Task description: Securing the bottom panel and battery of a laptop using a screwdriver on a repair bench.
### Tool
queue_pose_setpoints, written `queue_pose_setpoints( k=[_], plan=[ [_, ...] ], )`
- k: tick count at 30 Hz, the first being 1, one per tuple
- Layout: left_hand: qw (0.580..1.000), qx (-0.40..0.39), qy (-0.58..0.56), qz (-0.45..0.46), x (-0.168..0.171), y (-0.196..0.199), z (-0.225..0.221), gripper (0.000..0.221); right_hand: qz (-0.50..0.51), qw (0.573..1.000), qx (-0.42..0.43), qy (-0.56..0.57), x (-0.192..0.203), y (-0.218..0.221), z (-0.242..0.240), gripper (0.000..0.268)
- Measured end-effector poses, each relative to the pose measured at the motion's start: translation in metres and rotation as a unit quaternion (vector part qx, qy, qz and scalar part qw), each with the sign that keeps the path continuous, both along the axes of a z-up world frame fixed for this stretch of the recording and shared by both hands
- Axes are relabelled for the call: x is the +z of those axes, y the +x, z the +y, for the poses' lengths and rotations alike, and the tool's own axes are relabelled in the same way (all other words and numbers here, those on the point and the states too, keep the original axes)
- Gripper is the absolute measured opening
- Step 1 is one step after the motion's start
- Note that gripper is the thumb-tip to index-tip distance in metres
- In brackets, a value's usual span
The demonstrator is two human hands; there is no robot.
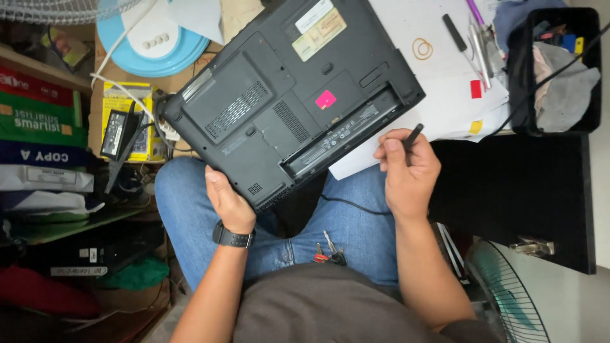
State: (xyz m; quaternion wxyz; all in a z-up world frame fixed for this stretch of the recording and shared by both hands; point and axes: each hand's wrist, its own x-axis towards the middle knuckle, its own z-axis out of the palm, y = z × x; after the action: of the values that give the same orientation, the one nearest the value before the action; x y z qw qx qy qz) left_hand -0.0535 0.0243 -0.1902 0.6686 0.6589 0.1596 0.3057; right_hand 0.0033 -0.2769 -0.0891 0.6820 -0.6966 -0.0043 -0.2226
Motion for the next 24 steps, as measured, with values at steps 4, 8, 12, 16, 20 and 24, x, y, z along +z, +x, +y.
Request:
queue_pose_setpoints(
  k=[4, 8, 12, 16, 20, 24],
  plan=[
    [1.000, -0.003, 0.012, 0.020, -0.031, -0.008, 0.014, 0.049, 0.005, 1.000, 0.017, -0.008, 0.002, 0.000, -0.001, 0.009],
    [1.000, -0.005, 0.002, 0.016, -0.026, -0.006, 0.012, 0.047, 0.019, 0.999, 0.025, -0.016, 0.003, -0.003, 0.000, 0.008],
    [1.000, -0.025, -0.008, -0.002, 0.034, 0.007, -0.009, 0.048, 0.025, 0.999, 0.036, -0.028, 0.000, -0.006, -0.003, 0.008],
    [1.000, -0.030, -0.004, 0.003, 0.027, 0.006, -0.004, 0.048, 0.031, 0.999, 0.030, -0.023, -0.006, -0.007, -0.005, 0.009],
    [0.999, -0.038, -0.004, 0.009, 0.033, 0.006, -0.004, 0.050, 0.042, 0.998, 0.038, -0.032, -0.002, -0.006, -0.005, 0.008],
    [0.999, -0.026, -0.006, 0.018, 0.058, 0.010, -0.014, 0.048, 0.070, 0.996, 0.051, -0.022, 0.000, -0.009, 0.000, 0.006]
  ],
)
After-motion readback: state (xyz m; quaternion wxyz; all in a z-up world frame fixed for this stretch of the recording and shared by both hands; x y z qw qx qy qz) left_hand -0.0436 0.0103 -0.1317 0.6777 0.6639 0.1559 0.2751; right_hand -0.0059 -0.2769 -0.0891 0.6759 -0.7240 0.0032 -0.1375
